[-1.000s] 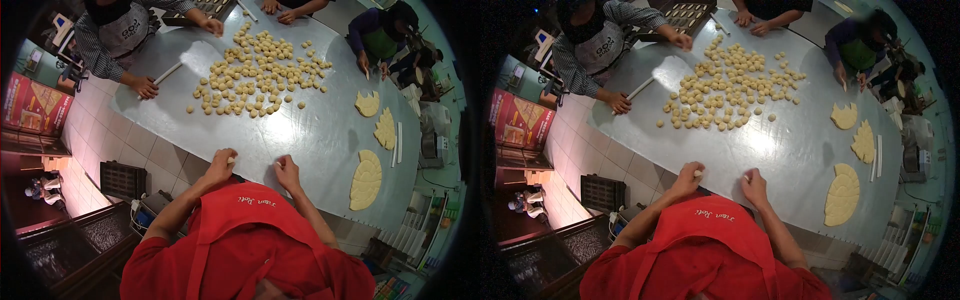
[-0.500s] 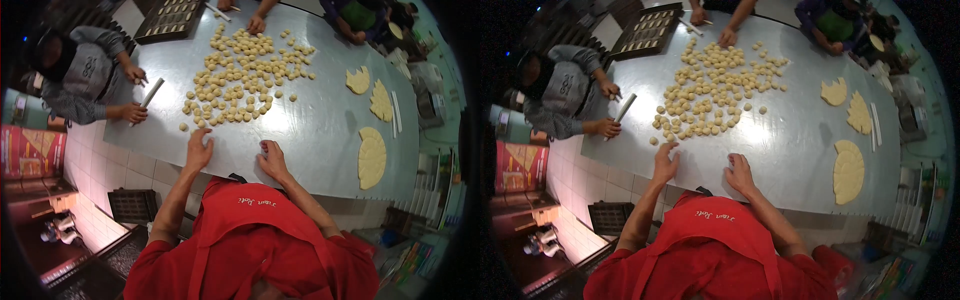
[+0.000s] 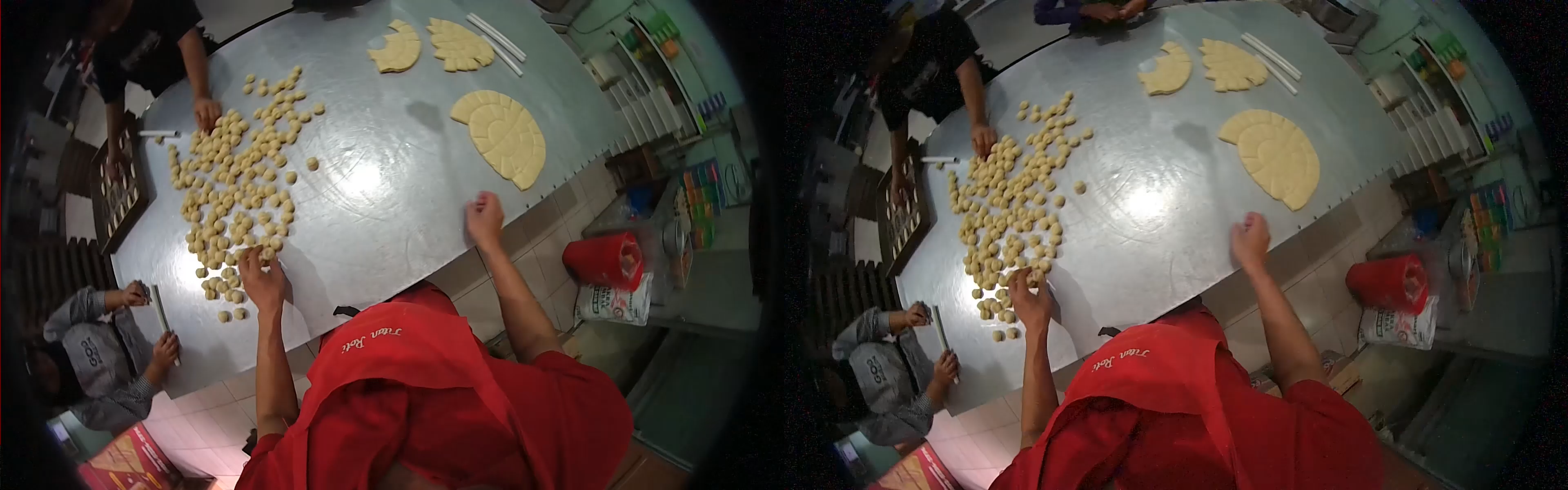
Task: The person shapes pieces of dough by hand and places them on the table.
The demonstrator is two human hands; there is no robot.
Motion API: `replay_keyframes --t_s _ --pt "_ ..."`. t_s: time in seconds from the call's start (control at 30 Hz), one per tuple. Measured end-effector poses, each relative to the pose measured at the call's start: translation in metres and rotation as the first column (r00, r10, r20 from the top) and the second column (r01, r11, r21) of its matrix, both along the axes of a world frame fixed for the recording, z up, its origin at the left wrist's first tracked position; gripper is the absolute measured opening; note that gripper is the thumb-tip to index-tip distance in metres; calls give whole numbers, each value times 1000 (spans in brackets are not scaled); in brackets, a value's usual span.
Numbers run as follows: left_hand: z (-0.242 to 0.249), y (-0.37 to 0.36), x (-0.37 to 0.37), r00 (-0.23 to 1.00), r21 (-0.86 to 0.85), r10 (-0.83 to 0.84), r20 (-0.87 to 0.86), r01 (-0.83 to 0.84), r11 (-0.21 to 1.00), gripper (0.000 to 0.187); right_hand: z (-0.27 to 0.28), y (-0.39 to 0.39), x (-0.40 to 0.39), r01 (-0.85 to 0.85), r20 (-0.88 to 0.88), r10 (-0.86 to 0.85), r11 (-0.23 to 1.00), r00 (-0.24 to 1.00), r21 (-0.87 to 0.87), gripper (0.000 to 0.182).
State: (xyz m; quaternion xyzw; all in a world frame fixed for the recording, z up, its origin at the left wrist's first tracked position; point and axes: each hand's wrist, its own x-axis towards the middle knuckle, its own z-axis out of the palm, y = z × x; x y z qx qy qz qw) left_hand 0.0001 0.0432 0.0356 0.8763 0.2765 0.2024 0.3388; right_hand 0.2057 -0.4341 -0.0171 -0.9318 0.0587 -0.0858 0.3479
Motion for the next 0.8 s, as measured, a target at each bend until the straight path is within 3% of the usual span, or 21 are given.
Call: replay_keyframes --t_s 0.03,0.07,0.1,0.13,0.17,0.2,0.23,0.33,0.37,0.43,0.47,0.5,0.53,0.57,0.6,0.63,0.67,0.7,0.73,0.8 --pt "6 -6 0 998 214 -10 69 -5 977 16 1 -24 14 162 -33 -163 987 986 -20 45" --pt "9 -12 -1 990 416 -34 138 -27 909 20 -22 -56 32 318 93 -306 932 948 -174 46" --pt "10 -20 -3 989 420 -47 139 -16 907 20 -45 -79 48 472 237 -414 828 879 -302 48" --pt "9 -28 -7 995 292 -47 91 19 956 23 -22 -80 58 478 238 -421 826 875 -298 48" --pt "9 -37 -8 998 157 -49 40 42 987 26 27 -75 65 474 -13 -491 846 871 -245 48" --pt "11 -51 -7 999 137 -42 12 40 990 25 54 -74 71 477 -267 -512 858 816 -189 47" --pt "10 -62 -4 999 141 -37 11 35 989 25 50 -79 77 473 -270 -507 861 818 -186 47" --pt "3 -93 9 987 -14 -148 64 149 989 21 19 -83 100 459 -41 -460 888 887 -27 35" --pt "-1 -104 15 977 -29 -182 108 186 982 20 5 -77 98 417 32 -420 907 907 63 32" --pt "13 -134 28 969 -78 -206 136 218 973 17 3 -57 72 154 -60 -153 988 986 11 32" --pt "14 -147 33 965 -88 -217 150 232 969 15 7 -44 56 22 -202 0 994 979 103 29" --pt "7 -159 36 972 -215 -211 107 230 949 16 0 -28 39 -62 -323 207 912 923 406 27" --pt "8 -170 41 970 -343 -234 58 240 908 22 -7 -10 26 -67 -390 424 743 817 666 25" --pt "3 -176 47 959 -551 -282 8 239 799 28 19 19 9 -138 -368 588 642 720 754 33" --pt "-3 -186 54 959 -635 -270 89 264 726 32 50 49 -11 -179 -328 725 526 605 831 42" --pt "15 -203 60 974 -784 -130 183 225 578 35 47 73 -21 -159 -292 799 430 525 889 41" --pt "18 -203 62 971 -766 -183 154 234 598 36 42 93 -25 -127 -245 860 332 448 935 41" --pt "20 -202 63 964 -750 -238 121 246 614 38 40 108 -24 -272 -176 909 291 377 917 44" --pt "20 -200 63 970 -749 -211 121 228 622 38 46 123 -26 -322 -116 923 242 366 915 41" --pt "19 -196 59 992 -654 1 122 80 752 35 66 142 -29 -371 -57 942 185 329 910 38"
